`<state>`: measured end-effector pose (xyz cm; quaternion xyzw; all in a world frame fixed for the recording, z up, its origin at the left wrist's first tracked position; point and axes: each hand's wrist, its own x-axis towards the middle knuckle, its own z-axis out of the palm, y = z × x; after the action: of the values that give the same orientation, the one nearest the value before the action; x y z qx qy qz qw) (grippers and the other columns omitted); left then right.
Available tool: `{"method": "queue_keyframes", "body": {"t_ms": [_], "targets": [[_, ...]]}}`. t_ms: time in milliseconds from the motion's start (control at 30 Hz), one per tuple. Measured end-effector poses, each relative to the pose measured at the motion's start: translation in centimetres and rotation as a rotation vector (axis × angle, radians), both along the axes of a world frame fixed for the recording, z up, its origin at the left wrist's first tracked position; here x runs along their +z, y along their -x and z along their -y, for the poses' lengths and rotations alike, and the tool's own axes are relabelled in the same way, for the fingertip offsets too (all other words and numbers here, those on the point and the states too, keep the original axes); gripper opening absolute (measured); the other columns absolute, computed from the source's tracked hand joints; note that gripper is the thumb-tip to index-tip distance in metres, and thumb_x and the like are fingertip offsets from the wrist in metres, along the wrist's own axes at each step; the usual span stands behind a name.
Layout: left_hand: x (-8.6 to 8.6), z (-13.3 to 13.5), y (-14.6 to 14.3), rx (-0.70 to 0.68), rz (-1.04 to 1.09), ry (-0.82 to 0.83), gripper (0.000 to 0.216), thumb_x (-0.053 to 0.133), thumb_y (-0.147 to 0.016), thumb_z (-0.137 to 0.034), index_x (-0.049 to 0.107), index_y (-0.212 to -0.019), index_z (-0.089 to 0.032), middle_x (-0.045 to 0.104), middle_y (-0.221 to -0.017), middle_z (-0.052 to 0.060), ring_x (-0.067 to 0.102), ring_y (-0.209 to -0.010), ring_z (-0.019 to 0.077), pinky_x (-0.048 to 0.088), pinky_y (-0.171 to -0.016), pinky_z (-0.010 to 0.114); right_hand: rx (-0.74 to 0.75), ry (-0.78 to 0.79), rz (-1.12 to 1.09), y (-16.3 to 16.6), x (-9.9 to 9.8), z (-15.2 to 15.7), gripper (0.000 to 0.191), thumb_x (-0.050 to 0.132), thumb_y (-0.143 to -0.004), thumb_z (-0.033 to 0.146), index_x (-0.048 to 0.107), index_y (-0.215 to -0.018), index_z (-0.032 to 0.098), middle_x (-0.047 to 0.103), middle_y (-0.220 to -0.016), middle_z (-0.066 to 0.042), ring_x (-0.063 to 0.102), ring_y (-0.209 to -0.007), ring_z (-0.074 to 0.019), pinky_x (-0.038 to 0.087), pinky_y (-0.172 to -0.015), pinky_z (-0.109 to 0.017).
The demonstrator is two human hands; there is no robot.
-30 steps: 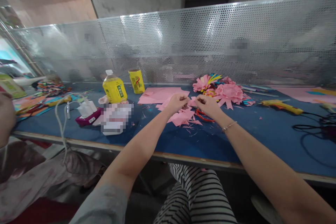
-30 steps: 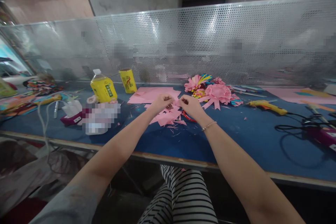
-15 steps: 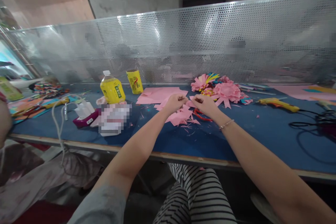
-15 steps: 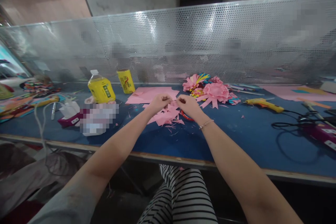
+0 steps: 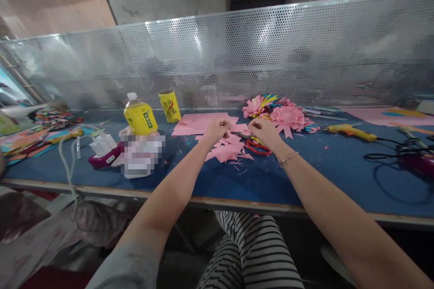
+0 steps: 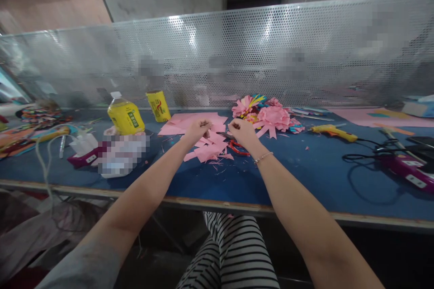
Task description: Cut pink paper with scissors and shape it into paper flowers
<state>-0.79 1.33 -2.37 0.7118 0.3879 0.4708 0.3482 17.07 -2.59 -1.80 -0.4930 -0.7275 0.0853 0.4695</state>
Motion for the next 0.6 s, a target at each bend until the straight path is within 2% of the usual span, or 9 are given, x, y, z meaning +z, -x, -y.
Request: {"method": "queue_keyframes", "body": {"t_ms": [133,267,333,400,500,600], "targets": [[0.2,-0.1,0.0,-0.011,0.118,0.04,0.012,0.05,-0.074,-0.022,0.05,-0.065,-0.014,0.049,-0.045,-0.004,0.049,-0.04,0.0066,0.042,-0.045,0.02,0.015,0.102,-0.173,-0.2,-0.1,-0.7,0.011,0.046,-0.069,0.024,0.049,-0.061,0.017,0.052,-0.052,0.002,0.05,-0.047,-0.0106,0.038,-0.048,-0.022],[-0.1,0.1,-0.6,-0.113,0.243,0.095,0.008,0.055,-0.071,-0.018,0.05,-0.066,-0.013,0.054,-0.056,-0.002,0.055,-0.053,0.0073,0.048,-0.059,0.025,0.143,0.499,-0.53,0.7,-0.5,-0.9,0.013,0.039,-0.078,0.027,0.047,-0.072,0.019,0.055,-0.05,0.001,0.051,-0.04,-0.011,0.041,-0.043,-0.022],[-0.3,0.2,-0.8,-0.158,0.269,0.103,0.008,0.056,-0.07,-0.017,0.051,-0.066,-0.012,0.055,-0.059,-0.001,0.056,-0.058,0.0075,0.048,-0.065,0.026,0.215,0.62,-0.651,1.2,-0.6,-0.7,0.015,0.038,-0.08,0.031,0.046,-0.076,0.019,0.057,-0.05,0.0,0.054,-0.042,-0.0118,0.043,-0.044,-0.022],[-0.5,0.2,-0.9,-0.184,0.277,0.104,0.007,0.056,-0.07,-0.017,0.052,-0.066,-0.012,0.056,-0.061,0.0,0.056,-0.061,0.0077,0.048,-0.068,0.027,0.265,0.646,-0.717,1.6,-0.6,-0.3,0.012,0.04,-0.08,0.03,0.047,-0.079,0.02,0.058,-0.052,0.001,0.056,-0.044,-0.0113,0.044,-0.047,-0.022],[-0.5,0.2,-0.9,-0.2,0.287,0.123,0.006,0.057,-0.069,-0.016,0.054,-0.067,-0.011,0.057,-0.063,0.0,0.057,-0.063,0.0078,0.048,-0.072,0.028,0.296,0.605,-0.742,1.8,-0.5,0.2,0.005,0.047,-0.076,0.019,0.05,-0.08,0.019,0.057,-0.053,0.003,0.055,-0.047,-0.0086,0.045,-0.049,-0.019],[-0.3,0.4,-1.0,-0.203,0.302,0.149,0.006,0.058,-0.067,-0.015,0.055,-0.067,-0.01,0.057,-0.064,0.0,0.057,-0.064,0.0077,0.048,-0.073,0.029,0.292,0.55,-0.727,1.8,-0.4,0.3,0.011,0.051,-0.07,0.009,0.051,-0.078,0.017,0.055,-0.057,0.003,0.052,-0.047,-0.006,0.044,-0.049,-0.018]]}}
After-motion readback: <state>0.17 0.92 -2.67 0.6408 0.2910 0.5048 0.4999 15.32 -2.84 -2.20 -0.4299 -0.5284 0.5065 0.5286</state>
